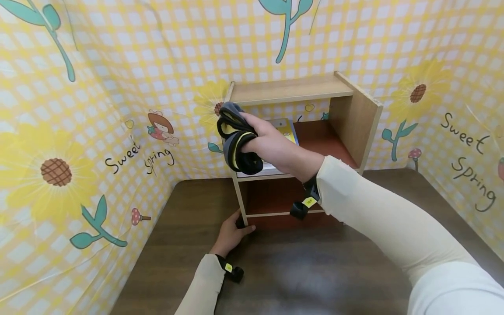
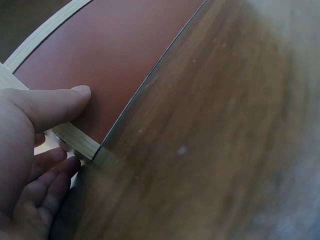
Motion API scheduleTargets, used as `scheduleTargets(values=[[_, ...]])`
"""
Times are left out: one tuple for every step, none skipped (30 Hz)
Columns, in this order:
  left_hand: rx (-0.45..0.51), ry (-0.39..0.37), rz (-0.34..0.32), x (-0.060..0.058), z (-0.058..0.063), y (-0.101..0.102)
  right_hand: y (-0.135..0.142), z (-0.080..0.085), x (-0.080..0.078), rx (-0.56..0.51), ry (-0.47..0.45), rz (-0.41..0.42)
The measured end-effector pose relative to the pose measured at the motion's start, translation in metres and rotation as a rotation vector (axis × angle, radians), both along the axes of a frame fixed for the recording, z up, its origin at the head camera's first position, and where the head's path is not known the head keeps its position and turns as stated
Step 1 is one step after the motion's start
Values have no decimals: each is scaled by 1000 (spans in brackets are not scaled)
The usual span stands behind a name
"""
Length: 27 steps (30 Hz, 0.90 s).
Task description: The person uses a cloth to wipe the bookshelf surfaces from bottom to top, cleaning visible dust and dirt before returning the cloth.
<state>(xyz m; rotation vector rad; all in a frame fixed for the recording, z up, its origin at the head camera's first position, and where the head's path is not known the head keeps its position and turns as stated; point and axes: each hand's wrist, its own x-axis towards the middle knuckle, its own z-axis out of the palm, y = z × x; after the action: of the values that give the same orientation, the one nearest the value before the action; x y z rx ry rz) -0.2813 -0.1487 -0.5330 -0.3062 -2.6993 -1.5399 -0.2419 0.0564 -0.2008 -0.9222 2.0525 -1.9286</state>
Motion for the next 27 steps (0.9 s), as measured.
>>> scheduleTargets(values=[[3,0,3,0,0,0,-1,1,-1,4,1,0],[6,-2,5,0,1,0,-1,1,-2,11,2,-3],[8,-2,6,0,1,-1,-1,1,-3,20,4,-8],[11,-4,6,0,1,-1,-2,2,-5,30,8,-17],[13,-4,7,0,1,-1,-2,2,-7,38,10,-23],[16,-6,6,0,0,-1,-3,2,-10,46,12,-31],[19,-7,5,0,0,-1,-4,2,-13,52,15,-37],[20,-8,5,0,0,-1,-4,2,-16,56,13,-41],[24,-8,2,0,-1,-1,-4,3,-19,59,10,-42],[24,-9,1,0,-1,-1,-4,3,-22,63,5,-44],[24,-10,1,-1,-2,-1,-4,4,-26,64,-2,-41],[24,-9,-1,-1,-2,-1,-3,5,-28,71,-6,-42],[25,-7,-5,-1,-2,-1,-3,5,-31,76,-10,-40],[29,-5,-9,-2,-2,-1,-2,6,-33,78,-17,-39],[29,-3,-13,-2,-2,-1,-1,6,-35,81,-25,-41],[28,-1,-15,-3,-1,0,0,6,-37,80,-32,-41],[27,3,-18,-3,-1,0,1,6,-39,73,-40,-39],[24,3,-19,-3,-1,0,1,6,-41,66,-47,-39],[22,6,-23,-4,0,0,2,5,-42,56,-54,-37],[18,9,-25,-4,-1,-1,2,4,-44,45,-62,-35],[16,12,-26,-5,-1,-1,2,3,-45,39,-66,-33],[16,14,-28,-4,-1,-1,2,2,-46,35,-65,-31],[17,21,-33,-4,-1,-2,1,1,-47,43,-65,-31],[16,23,-33,-4,-1,-2,1,0,-48,58,-64,-31],[18,26,-33,-4,-1,-2,0,-2,-49,77,-67,-36],[18,29,-31,-3,-2,-2,0,-3,-51,98,-70,-40],[20,31,-30,-3,-2,-3,-1,-4,-53,123,-75,-49]])
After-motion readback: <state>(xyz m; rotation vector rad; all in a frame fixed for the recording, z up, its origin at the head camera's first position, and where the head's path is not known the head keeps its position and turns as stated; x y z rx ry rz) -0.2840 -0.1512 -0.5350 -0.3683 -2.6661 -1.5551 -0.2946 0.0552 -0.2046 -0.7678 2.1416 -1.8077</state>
